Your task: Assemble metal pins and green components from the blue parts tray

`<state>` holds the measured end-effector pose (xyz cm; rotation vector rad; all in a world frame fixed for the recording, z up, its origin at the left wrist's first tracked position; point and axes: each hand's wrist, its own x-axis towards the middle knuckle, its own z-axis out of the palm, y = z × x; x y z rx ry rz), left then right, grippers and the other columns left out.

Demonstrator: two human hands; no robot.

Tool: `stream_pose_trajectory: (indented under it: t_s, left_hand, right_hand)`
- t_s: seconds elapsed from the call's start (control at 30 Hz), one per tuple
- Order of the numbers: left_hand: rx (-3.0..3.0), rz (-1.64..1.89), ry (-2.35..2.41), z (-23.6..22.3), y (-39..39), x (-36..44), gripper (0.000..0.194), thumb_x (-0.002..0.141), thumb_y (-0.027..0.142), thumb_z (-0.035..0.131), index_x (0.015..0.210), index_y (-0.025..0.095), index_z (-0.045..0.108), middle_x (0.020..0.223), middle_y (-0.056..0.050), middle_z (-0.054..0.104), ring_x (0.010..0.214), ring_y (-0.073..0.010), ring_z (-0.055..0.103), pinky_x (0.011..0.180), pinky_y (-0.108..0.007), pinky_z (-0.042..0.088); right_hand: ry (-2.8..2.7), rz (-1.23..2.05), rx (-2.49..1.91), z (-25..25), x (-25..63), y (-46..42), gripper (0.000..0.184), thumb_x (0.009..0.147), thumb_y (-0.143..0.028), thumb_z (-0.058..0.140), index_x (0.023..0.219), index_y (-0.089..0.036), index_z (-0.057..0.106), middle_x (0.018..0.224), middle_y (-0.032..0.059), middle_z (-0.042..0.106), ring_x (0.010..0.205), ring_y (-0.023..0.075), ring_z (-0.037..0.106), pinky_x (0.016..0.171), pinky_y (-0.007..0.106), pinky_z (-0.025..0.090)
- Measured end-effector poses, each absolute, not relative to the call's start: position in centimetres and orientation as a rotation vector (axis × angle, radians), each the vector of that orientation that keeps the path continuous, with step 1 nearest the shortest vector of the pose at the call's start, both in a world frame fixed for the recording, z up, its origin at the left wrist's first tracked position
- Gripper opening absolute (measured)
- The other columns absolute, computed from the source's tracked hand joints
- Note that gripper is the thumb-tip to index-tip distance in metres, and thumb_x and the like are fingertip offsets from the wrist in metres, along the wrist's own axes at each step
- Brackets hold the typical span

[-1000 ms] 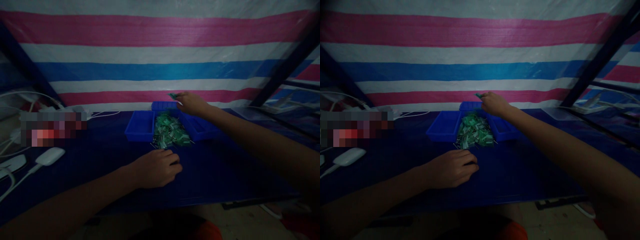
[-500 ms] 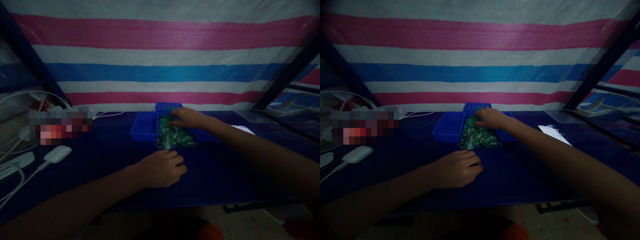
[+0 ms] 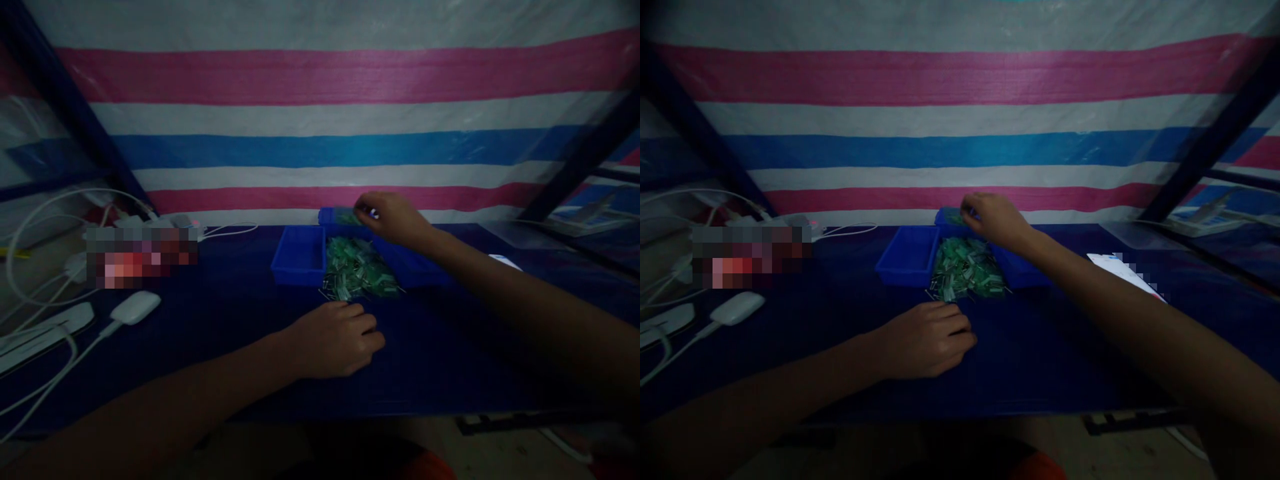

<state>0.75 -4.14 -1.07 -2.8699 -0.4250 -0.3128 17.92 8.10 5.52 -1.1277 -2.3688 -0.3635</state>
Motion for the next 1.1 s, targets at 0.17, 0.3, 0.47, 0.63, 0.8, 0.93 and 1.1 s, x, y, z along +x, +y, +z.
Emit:
stream_pose_trajectory:
  t_s: [0.17, 0.3, 0.47, 0.63, 0.8, 0.93, 1.1]
  left_hand:
    - [-2.786, -0.488, -0.571, -1.0, -4.2, 1.0, 0.02, 0.086, 0.026, 0.039, 0.076, 0.017, 0.053, 0.07, -0.001, 0.054, 0.064, -0.0149, 0.05, 0.056, -0.028, 0.037]
    - [-2.778, -0.476, -0.693, -1.2, -3.8, 1.1, 0.026, 0.087, 0.032, 0.038, 0.076, 0.017, 0.055, 0.07, -0.001, 0.056, 0.067, -0.0156, 0.052, 0.058, -0.027, 0.039]
    - [-2.817, -0.448, -0.746, -1.2, -3.5, 1.1, 0.024, 0.087, 0.032, 0.04, 0.092, 0.016, 0.057, 0.079, -0.004, 0.058, 0.078, -0.0164, 0.053, 0.067, -0.028, 0.042]
    - [-2.771, -0.526, -0.753, -0.7, -3.4, 0.9, 0.027, 0.088, 0.032, 0.037, 0.09, 0.015, 0.059, 0.077, -0.005, 0.057, 0.077, -0.017, 0.051, 0.069, -0.03, 0.042]
    - [-2.752, -0.548, -0.732, -0.5, -3.2, 0.7, 0.024, 0.087, 0.028, 0.039, 0.084, 0.015, 0.06, 0.076, -0.004, 0.054, 0.075, -0.0163, 0.049, 0.067, -0.029, 0.041]
    - [-2.742, -0.513, -0.757, -0.6, -3.2, 0.7, 0.024, 0.087, 0.026, 0.038, 0.081, 0.015, 0.059, 0.075, -0.004, 0.053, 0.074, -0.0168, 0.049, 0.066, -0.03, 0.041]
    - [-2.803, -0.545, -0.839, -0.7, -3.1, 0.7, 0.022, 0.086, 0.025, 0.039, 0.077, 0.015, 0.057, 0.075, -0.003, 0.053, 0.073, -0.0159, 0.049, 0.065, -0.028, 0.04]
  right_hand:
    - [-2.185, 0.274, -1.037, 4.6, 19.8, 3.0, 0.018, 0.081, -0.032, 0.047, 0.079, -0.016, 0.056, 0.065, 0.001, 0.056, 0.059, 0.0125, 0.052, 0.055, 0.026, 0.039]
    - [-2.023, 0.701, -1.034, 1.9, 19.9, -0.6, 0.017, 0.081, -0.034, 0.049, 0.083, -0.017, 0.052, 0.065, -0.0012, 0.053, 0.058, 0.0109, 0.051, 0.053, 0.024, 0.04]
    - [-2.007, 1.03, -0.886, 1.5, 19.8, -1.9, 0.013, 0.078, -0.025, 0.053, 0.088, -0.019, 0.047, 0.075, -0.0017, 0.051, 0.064, 0.0104, 0.053, 0.058, 0.025, 0.045]
    - [-2.156, 1.001, -0.924, 1.8, 20.9, -1.0, 0.04, 0.075, -0.017, 0.053, 0.112, -0.022, 0.037, 0.082, 0.0, 0.055, 0.067, 0.012, 0.053, 0.057, 0.025, 0.043]
    - [-2.347, 0.821, -0.995, 1.7, 21.0, -0.8, 0.053, 0.075, -0.019, 0.055, 0.124, -0.02, 0.032, 0.071, -0.0023, 0.054, 0.059, 0.0114, 0.05, 0.051, 0.024, 0.037]
    - [-2.503, 0.695, -1.028, 1.9, 20.7, -1.0, 0.039, 0.077, -0.027, 0.055, 0.113, -0.016, 0.045, 0.065, -0.0036, 0.053, 0.055, 0.0101, 0.048, 0.051, 0.023, 0.034]
    - [-2.628, 0.695, -1.035, 2.1, 20.7, -1.0, 0.025, 0.083, -0.037, 0.048, 0.086, -0.014, 0.056, 0.062, -0.0022, 0.053, 0.054, 0.0088, 0.046, 0.05, 0.022, 0.031]
